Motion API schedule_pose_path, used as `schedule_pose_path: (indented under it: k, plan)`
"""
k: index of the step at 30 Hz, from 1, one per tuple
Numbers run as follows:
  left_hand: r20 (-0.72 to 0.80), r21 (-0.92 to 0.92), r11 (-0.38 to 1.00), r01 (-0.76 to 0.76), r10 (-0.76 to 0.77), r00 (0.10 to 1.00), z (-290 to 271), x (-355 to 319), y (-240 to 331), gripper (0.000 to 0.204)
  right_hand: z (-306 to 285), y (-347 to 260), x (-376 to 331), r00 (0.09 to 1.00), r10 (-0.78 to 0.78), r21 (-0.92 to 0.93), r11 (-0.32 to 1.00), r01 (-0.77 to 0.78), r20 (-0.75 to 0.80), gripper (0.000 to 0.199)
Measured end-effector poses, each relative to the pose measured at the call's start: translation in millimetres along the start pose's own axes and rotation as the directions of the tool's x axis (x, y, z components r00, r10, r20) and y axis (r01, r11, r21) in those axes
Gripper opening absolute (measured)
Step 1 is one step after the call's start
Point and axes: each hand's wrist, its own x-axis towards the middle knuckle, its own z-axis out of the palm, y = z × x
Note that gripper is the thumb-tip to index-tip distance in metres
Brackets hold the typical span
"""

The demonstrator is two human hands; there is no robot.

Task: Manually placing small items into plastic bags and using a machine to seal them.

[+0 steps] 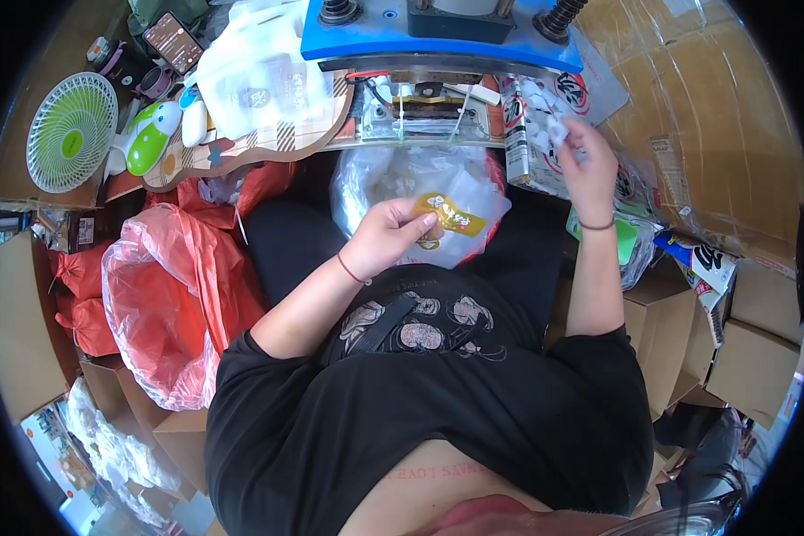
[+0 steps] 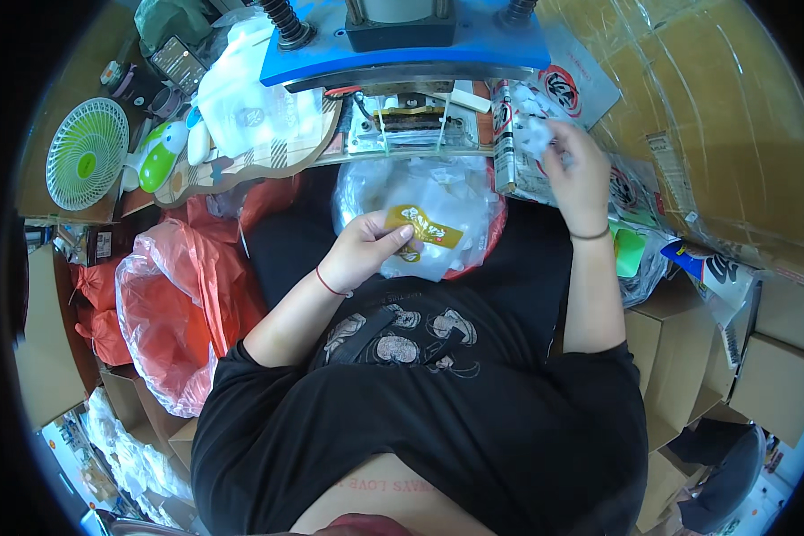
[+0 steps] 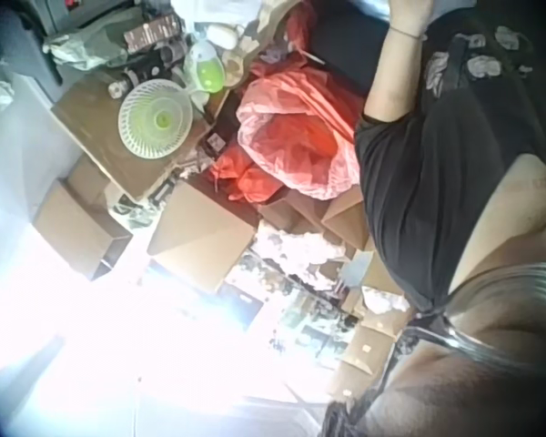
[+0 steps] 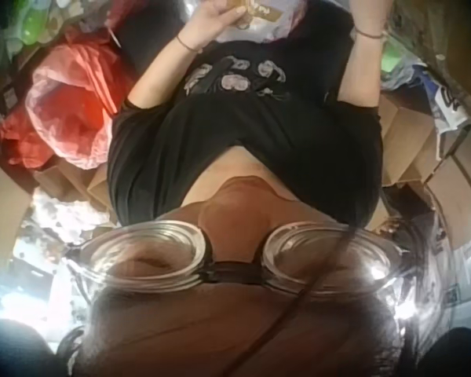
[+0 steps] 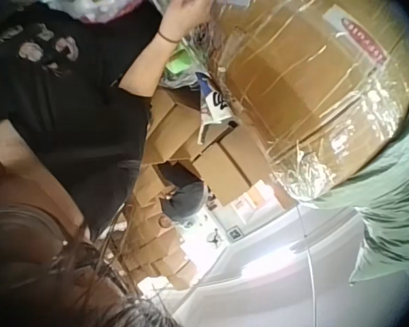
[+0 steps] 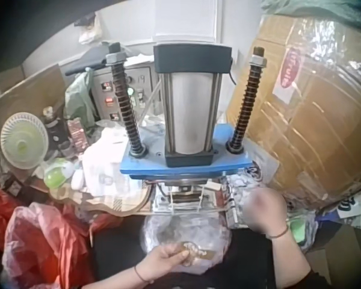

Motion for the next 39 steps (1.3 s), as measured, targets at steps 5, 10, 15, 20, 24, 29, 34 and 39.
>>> schedule_pose_path:
  k: [5, 10, 15, 20, 24, 29, 34, 39]
  plan:
    - [0.019, 0.070, 0.996, 0.061, -0.062, 0.998, 6.4, -0.4, 16.5, 0.022, 4.1, -76.2, 0.4, 0.832, -0.501, -0.379, 0.741, 0.554, 0.236, 0.021]
    - [0.002, 0.032, 0.996, 0.080, -0.080, 0.997, 16.7, -3.5, 22.1, 0.023, 2.5, -107.1, 11.9, 0.774, -0.461, -0.420, 0.657, 0.626, 0.433, 0.023]
    - [0.078, -0.151, 0.982, 0.111, -0.100, 0.992, 19.9, -2.1, 23.2, 0.024, -2.7, -109.7, 13.7, 0.667, -0.441, -0.403, 0.554, 0.729, 0.601, 0.026]
    - [0.151, -0.337, 0.917, 0.212, -0.170, 0.974, 25.9, -2.3, 26.5, 0.023, -0.7, -83.1, 29.6, 0.716, -0.542, -0.268, 0.682, 0.681, 0.440, 0.033]
    - [0.065, -0.308, 0.941, 0.143, -0.129, 0.990, 5.5, 13.7, 14.0, 0.023, -12.3, -19.3, 15.9, 0.957, -0.197, -0.217, 0.946, 0.243, 0.212, 0.035]
    - [-0.101, -0.317, 0.948, 0.012, -0.046, 0.994, -20.7, 44.0, 39.1, 0.021, 2.0, 14.4, -13.1, 0.983, 0.028, -0.205, 0.979, 0.011, 0.183, 0.034]
    - [-0.337, -0.007, 1.000, 0.010, -0.011, 0.941, -48.2, 60.8, 27.5, 0.039, 4.2, 17.9, -11.9, 0.993, -0.003, -0.281, 0.959, 0.035, 0.114, 0.040]
    - [-0.460, 0.800, 0.596, -0.067, 0.682, 0.569, -113.1, 29.2, 53.1, 0.057, -1.3, 26.3, -12.2, 0.997, -0.018, -0.264, 0.964, 0.038, 0.077, 0.037]
